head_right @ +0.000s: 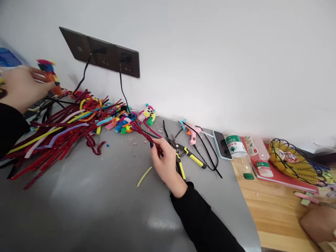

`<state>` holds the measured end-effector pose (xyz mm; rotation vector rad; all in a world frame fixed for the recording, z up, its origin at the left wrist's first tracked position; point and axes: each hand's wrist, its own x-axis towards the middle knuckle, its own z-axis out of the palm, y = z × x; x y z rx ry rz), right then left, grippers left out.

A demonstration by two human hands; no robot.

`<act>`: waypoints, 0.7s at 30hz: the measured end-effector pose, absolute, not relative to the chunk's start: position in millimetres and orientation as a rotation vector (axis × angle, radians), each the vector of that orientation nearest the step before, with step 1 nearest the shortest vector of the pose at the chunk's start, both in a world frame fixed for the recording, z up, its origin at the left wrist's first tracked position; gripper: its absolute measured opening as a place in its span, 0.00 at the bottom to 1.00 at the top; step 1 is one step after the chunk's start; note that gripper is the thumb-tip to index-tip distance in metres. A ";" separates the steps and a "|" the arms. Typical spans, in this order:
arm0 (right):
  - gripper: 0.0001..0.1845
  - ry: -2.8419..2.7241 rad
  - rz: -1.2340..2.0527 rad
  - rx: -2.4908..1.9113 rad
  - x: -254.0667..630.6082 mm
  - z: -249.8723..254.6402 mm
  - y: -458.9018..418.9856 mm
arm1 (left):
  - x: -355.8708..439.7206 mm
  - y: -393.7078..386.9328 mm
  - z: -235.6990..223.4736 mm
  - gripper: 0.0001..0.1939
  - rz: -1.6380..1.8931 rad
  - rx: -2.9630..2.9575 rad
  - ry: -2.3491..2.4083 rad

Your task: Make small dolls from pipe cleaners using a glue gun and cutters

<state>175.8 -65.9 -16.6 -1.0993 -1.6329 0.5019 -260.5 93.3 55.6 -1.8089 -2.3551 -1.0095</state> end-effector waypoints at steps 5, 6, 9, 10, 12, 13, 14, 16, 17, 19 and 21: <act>0.09 -1.655 0.523 -1.129 176.9 -17.3 -65.2 | -249.3 103.9 33.3 0.40 -0.861 -1.791 -2.505; 0.09 -1.655 0.521 -1.127 176.8 -17.4 -65.2 | -249.9 105.4 31.0 0.40 -0.850 -1.808 -2.512; 0.09 -1.665 0.521 -1.111 176.0 -17.2 -65.6 | -254.3 111.9 27.3 0.40 -0.830 -1.864 -2.520; 0.09 -1.668 0.522 -1.107 175.7 -17.2 -65.7 | -255.3 114.4 26.8 0.40 -0.826 -1.877 -2.523; 0.09 -1.678 0.524 -1.109 175.5 -17.1 -65.9 | -255.7 118.4 26.0 0.40 -0.810 -1.906 -2.531; 0.09 -1.683 0.525 -1.113 175.6 -17.1 -65.9 | -255.4 119.7 25.7 0.41 -0.801 -1.912 -2.537; 0.10 -1.688 0.525 -1.116 175.7 -17.2 -65.9 | -255.2 120.4 25.5 0.41 -0.792 -1.913 -2.543; 0.10 -1.693 0.524 -1.120 176.0 -17.4 -65.8 | -256.3 120.7 26.7 0.41 -0.779 -1.891 -2.561; 0.10 -1.693 0.524 -1.118 176.1 -17.6 -65.7 | -258.1 120.9 29.0 0.41 -0.774 -1.874 -2.568; 0.10 -1.695 0.524 -1.108 175.9 -17.7 -65.6 | -264.1 121.4 39.6 0.40 -0.779 -1.836 -2.566; 0.10 -1.696 0.523 -1.096 175.5 -17.7 -65.8 | -269.8 120.2 60.4 0.38 -0.826 -1.853 -2.491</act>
